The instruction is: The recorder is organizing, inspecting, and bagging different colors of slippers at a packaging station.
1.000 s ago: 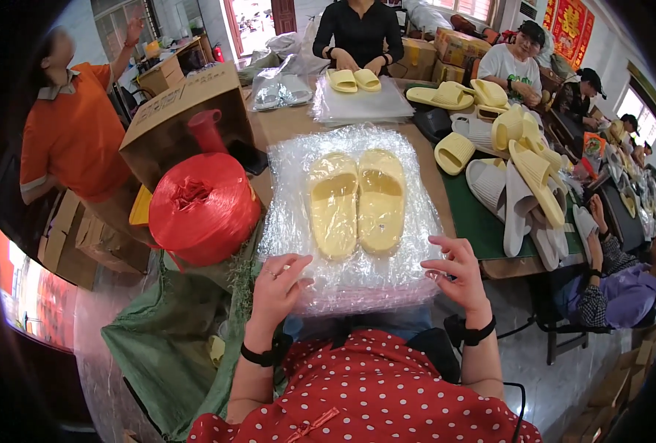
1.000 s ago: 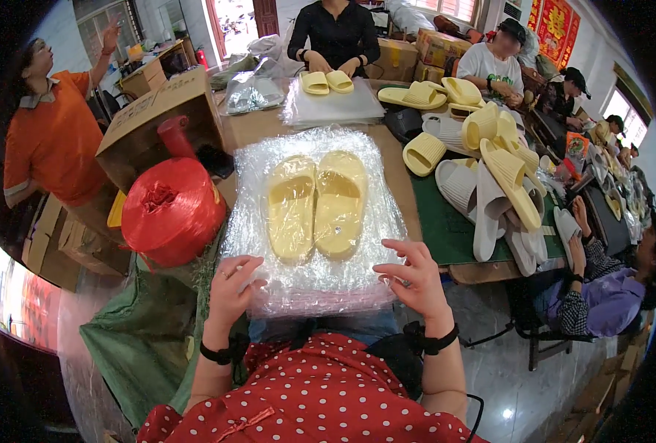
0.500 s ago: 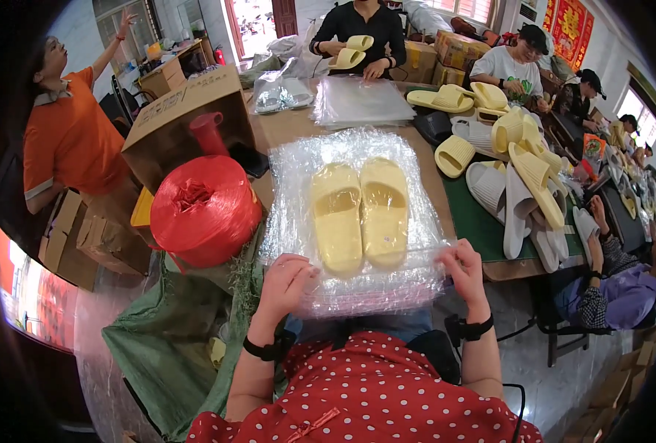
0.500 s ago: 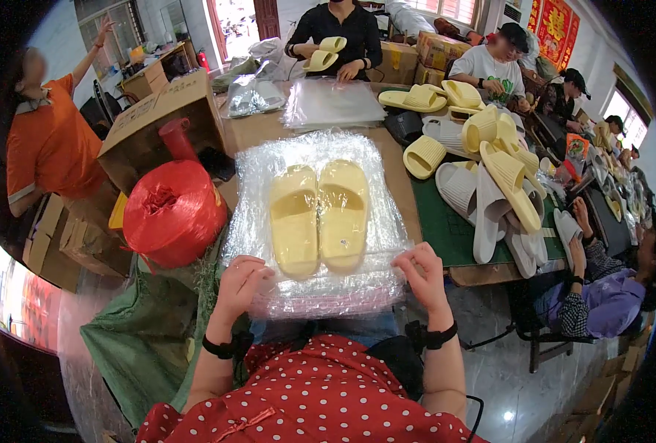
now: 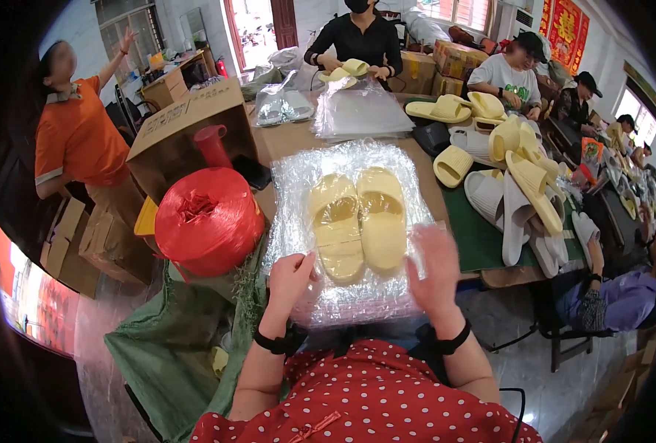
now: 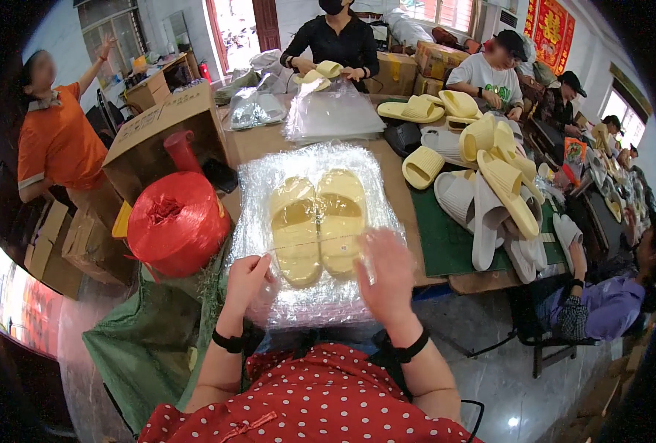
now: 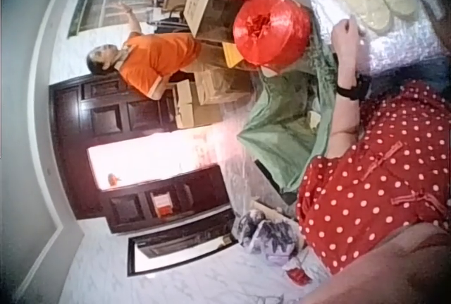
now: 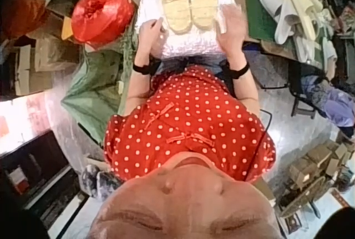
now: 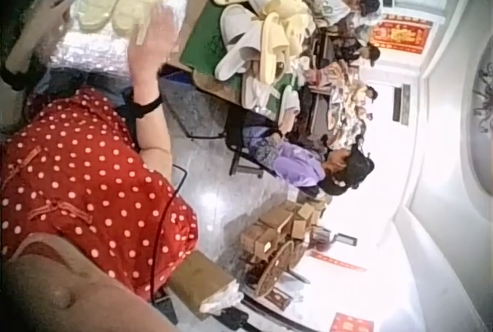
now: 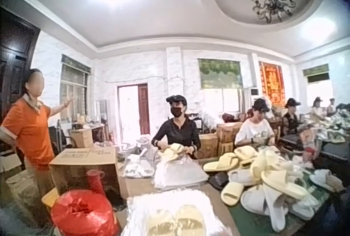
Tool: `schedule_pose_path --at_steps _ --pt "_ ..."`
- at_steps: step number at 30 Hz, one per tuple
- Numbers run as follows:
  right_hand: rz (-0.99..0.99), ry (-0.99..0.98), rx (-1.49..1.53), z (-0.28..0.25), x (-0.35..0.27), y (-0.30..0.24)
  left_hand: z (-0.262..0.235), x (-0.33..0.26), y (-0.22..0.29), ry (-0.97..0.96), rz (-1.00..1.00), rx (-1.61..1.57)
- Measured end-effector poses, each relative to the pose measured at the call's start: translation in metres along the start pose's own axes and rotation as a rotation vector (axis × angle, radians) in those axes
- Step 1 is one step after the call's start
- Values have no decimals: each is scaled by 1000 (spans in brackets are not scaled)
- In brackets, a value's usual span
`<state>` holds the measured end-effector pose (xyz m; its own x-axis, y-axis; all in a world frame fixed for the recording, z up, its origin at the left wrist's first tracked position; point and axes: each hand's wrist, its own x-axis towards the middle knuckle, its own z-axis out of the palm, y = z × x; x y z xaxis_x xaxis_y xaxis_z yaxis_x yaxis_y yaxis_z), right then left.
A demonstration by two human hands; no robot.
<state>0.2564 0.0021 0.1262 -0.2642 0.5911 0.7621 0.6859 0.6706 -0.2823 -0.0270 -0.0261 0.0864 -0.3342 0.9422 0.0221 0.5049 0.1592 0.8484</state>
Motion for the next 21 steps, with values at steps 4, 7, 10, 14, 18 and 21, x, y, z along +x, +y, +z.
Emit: schedule_pose_path --at_steps 4,7,10,14,18,21 --pt "-209 -439 55 40 -11 -4 0 1 5 -14 33 -18" --pt "-193 -598 -69 62 -23 4 -6 -13 17 -82 -29 94" --pt "-167 -608 -70 65 -31 4 2 -33 25 420 471 538" --pt "-152 -600 -49 62 -28 1 23 -37 39 114 643 441" --pt "-111 -597 34 68 -30 9 58 -13 -3 20 575 513" --pt "-15 -536 106 78 -40 21 67 -9 -19 -7 514 522"
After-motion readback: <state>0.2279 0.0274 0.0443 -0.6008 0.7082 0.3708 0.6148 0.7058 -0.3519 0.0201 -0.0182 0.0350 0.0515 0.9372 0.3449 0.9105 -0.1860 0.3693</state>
